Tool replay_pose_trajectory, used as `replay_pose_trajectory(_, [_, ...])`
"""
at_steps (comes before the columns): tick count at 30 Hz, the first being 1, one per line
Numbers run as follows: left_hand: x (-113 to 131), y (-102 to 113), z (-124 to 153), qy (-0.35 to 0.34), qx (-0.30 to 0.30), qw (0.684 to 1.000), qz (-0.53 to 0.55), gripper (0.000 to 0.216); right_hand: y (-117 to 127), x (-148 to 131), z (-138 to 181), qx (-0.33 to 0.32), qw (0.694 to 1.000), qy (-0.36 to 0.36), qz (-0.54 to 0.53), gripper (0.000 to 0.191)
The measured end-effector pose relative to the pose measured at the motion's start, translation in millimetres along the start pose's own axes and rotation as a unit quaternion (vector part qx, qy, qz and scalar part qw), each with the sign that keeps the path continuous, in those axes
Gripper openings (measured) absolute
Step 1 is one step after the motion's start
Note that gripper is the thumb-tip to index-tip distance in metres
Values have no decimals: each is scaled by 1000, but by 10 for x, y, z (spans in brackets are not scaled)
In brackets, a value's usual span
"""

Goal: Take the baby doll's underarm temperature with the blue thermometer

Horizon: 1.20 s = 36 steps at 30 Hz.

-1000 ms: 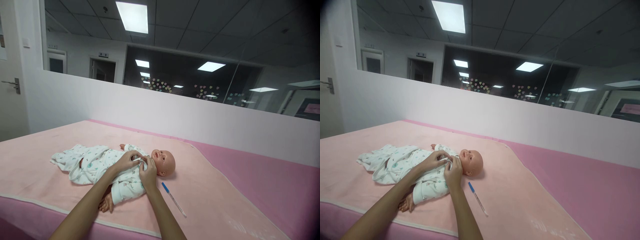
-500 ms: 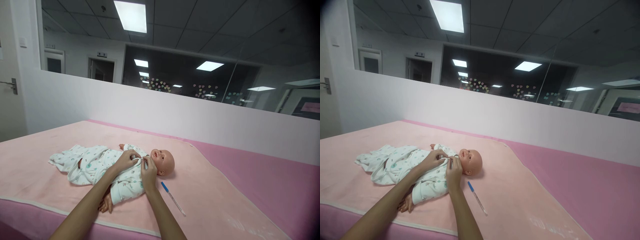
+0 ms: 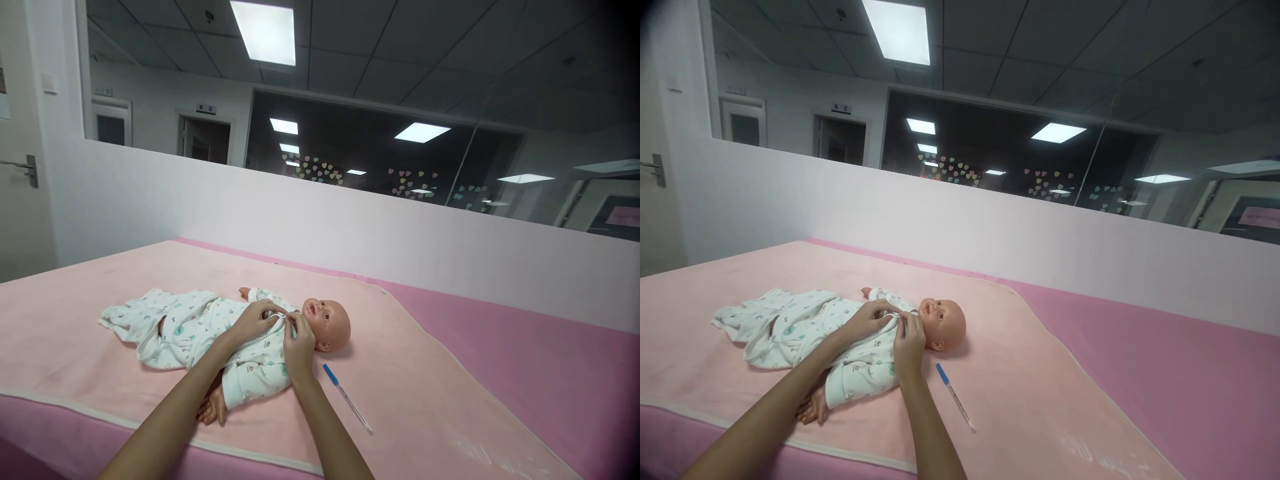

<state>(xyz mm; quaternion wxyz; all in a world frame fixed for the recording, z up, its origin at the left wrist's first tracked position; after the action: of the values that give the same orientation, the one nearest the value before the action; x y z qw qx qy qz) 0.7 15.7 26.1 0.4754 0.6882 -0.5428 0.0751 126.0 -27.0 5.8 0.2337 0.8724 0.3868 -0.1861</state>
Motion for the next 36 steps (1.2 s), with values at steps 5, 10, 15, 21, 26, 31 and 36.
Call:
replay_pose_trajectory(5, [8, -14, -5, -11, -13, 1000, -7, 31, 4, -12, 2, -3, 1000, -2, 3, 14])
replay_pose_trajectory(10, [29, -15, 1, -21, -6, 1000, -9, 28, 13, -22, -1, -3, 1000, -2, 0, 16])
replay_pose_trajectory(15, [46, -6, 14, -22, -22, 999, 13, 26, 15, -11, 4, -3, 1000, 0, -4, 17])
replay_pose_trajectory(21, [93, 9, 25, -12, -36, 998, 42, 28, 2, 7, 9, 8, 1000, 5, -11, 14])
replay_pose_trajectory(26, [117, -11, 21, -1, -24, 1000, 3, 30, 9, -13, 11, 13, 1000, 9, -17, 15])
replay_pose_trajectory(31, [81, -23, 13, 14, -35, 999, 21, 28, 21, -34, 1, 9, 1000, 12, -20, 16])
replay_pose_trajectory(36, [13, -46, 0, 29, -49, 998, 29, 28, 13, -32, -1, 7, 999, 9, -32, 15])
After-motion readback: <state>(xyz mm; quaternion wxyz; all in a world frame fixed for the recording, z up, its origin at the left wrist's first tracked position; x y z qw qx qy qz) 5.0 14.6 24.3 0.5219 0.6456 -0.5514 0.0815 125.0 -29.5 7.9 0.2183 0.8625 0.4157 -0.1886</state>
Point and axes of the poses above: each hand's wrist, its own z-axis away from the middle knuckle, its own y-axis out of the back of the hand, x = y × z, the point moved 4 cm from there along -z, towards the middle knuckle, and after that the axes turned 1 degree about z, right-handed, at the moved point
